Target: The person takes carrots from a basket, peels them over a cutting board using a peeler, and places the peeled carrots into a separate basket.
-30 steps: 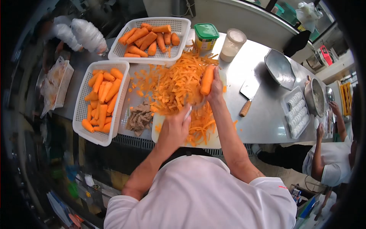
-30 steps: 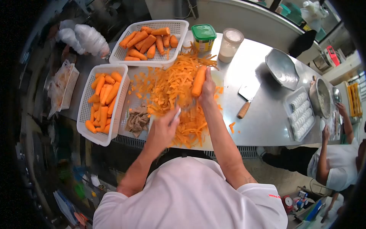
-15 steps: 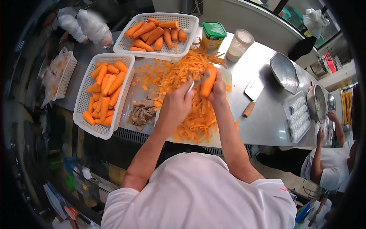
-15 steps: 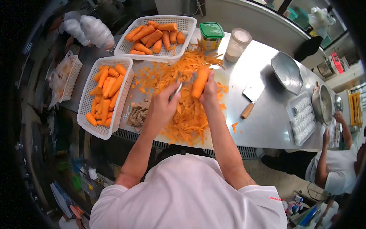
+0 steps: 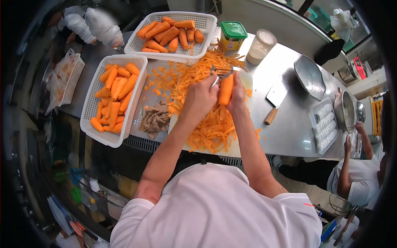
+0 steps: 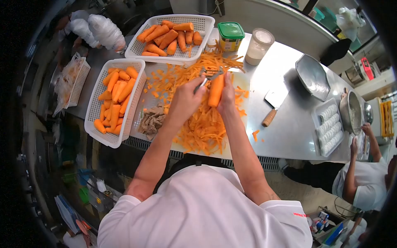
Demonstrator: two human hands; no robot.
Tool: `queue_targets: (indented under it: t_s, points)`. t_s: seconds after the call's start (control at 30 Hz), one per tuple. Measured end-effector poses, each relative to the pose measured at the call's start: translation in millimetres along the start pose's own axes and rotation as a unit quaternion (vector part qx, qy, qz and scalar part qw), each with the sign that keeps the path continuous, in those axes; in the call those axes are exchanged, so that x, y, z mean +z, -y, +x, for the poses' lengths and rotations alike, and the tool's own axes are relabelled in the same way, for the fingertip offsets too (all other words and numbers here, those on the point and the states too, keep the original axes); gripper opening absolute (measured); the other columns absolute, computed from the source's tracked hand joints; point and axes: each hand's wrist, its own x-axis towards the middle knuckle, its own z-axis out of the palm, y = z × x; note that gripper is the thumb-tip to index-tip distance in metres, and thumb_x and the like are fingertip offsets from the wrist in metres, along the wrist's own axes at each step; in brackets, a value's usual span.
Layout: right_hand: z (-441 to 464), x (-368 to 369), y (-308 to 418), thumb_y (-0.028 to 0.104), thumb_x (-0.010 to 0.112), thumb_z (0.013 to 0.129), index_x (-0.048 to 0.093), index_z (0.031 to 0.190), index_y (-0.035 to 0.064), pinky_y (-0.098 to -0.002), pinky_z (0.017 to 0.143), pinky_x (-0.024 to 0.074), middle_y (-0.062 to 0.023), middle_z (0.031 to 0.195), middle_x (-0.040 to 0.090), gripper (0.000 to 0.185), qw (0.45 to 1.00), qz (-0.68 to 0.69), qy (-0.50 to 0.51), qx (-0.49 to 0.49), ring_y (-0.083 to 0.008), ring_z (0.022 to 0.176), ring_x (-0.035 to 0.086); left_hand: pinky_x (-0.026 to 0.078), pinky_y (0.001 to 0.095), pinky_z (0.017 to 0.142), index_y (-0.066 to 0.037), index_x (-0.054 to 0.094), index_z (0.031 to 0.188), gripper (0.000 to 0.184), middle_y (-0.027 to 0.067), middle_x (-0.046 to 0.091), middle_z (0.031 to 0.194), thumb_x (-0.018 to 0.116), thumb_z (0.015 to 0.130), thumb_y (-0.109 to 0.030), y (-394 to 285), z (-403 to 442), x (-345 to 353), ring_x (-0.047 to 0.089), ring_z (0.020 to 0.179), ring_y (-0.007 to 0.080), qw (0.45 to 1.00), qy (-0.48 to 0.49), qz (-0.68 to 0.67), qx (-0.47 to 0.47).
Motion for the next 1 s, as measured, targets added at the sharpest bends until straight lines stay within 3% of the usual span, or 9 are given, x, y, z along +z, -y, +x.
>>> queue_targets:
  t_s: [0.07,0.2,0.4,0.5,0.57,0.7,0.8,0.9,1.0]
  points:
    - [-1.9,5.4,1.0,0.052,0.039,0.103,0.053,0.114,0.0077,-0.035,0.063,0.0568,-0.0087,0.094,0.064,0.048,0.999,0.035,0.004,-0.022,-0.0199,0.075,0.064,0.051,0.0385,0.066,0.001,0.061,0.125,0.036,0.0277,0.064,0.084,0.062,0.091,-0.01,6.4,-7.0,16.0,0.069,0.074,0.0351,0.997,-0.017,0.063,0.041]
    - [10.5,-22.4,14.4,0.051,0.039,0.103,0.054,0.116,0.0074,-0.0342,0.063,0.0564,-0.0093,0.095,0.064,0.048,0.998,0.03,-0.048,-0.03,-0.0203,0.075,0.063,0.05,0.0386,0.064,0.001,0.062,0.122,0.033,0.028,0.064,0.083,0.061,0.091,-0.011,-4.9,-58.1,-5.7,0.066,0.073,0.0386,0.995,0.08,0.061,-0.003]
    - [-7.1,-3.3,5.2,0.051,0.038,0.104,0.056,0.116,0.005,-0.0343,0.065,0.056,-0.0117,0.093,0.065,0.051,0.998,-0.051,-0.026,-0.035,-0.0209,0.078,0.064,0.05,0.0398,0.065,0.001,0.061,0.123,0.034,0.0294,0.062,0.081,0.06,0.091,-0.01,-0.1,-6.8,3.9,0.066,0.077,0.0419,0.999,-0.028,0.016,0.029]
    - [-5.3,2.8,8.9,0.051,0.036,0.104,0.056,0.116,0.004,-0.034,0.066,0.0556,-0.0121,0.091,0.065,0.053,0.998,-0.004,-0.042,-0.048,-0.0199,0.076,0.063,0.05,0.0394,0.066,0.002,0.061,0.124,0.035,0.0289,0.063,0.083,0.061,0.091,-0.011,-1.2,-24.0,12.9,0.067,0.079,0.04,0.997,-0.009,0.067,0.041]
    - [-1.9,-9.1,15.3,0.051,0.034,0.104,0.056,0.117,0.0044,-0.0337,0.065,0.0553,-0.0115,0.093,0.066,0.053,0.995,0.003,-0.087,-0.04,-0.0199,0.074,0.062,0.05,0.0401,0.067,0.004,0.06,0.123,0.035,0.0295,0.064,0.087,0.06,0.091,-0.011,-7.3,-63.1,-0.1,0.066,0.081,0.0411,0.994,0.092,0.052,-0.037]
    - [0.7,-28.4,6.2,0.051,0.035,0.104,0.056,0.115,0.006,-0.034,0.065,0.0558,-0.0104,0.093,0.066,0.051,0.999,-0.002,-0.025,-0.042,-0.0205,0.075,0.063,0.05,0.0408,0.066,0.003,0.06,0.123,0.035,0.0306,0.063,0.086,0.059,0.091,-0.011,8.4,-52.6,-5.6,0.066,0.08,0.042,0.999,0.043,0.014,0.027]
    - [-6.8,-7.9,-1.1,0.051,0.038,0.103,0.056,0.11,0.0085,-0.0333,0.063,0.0557,-0.0075,0.086,0.063,0.046,1.0,0.001,0.015,0.001,-0.0205,0.074,0.063,0.05,0.0404,0.067,0.002,0.06,0.125,0.036,0.0299,0.063,0.086,0.059,0.092,-0.011,3.1,-11.9,0.2,0.068,0.079,0.0388,1.0,-0.002,0.009,-0.008]
    - [-11.0,4.4,8.8,0.049,0.037,0.104,0.057,0.108,0.0054,-0.0345,0.066,0.0568,-0.0097,0.088,0.063,0.048,0.998,0.057,-0.011,0.005,-0.0218,0.076,0.064,0.05,0.0389,0.067,0.002,0.06,0.125,0.037,0.0278,0.064,0.086,0.06,0.091,-0.012,7.0,-23.7,11.8,0.07,0.076,0.0325,0.998,-0.013,0.046,0.038]
    - [-2.9,-17.9,12.8,0.048,0.037,0.105,0.056,0.111,0.0057,-0.0366,0.069,0.0566,-0.0087,0.088,0.062,0.047,0.998,-0.019,-0.044,-0.051,-0.0218,0.076,0.063,0.05,0.0387,0.066,0.003,0.06,0.124,0.036,0.027,0.066,0.087,0.06,0.091,-0.012,-4.1,-61.4,-6.1,0.069,0.074,0.0324,0.993,0.089,0.053,-0.049]
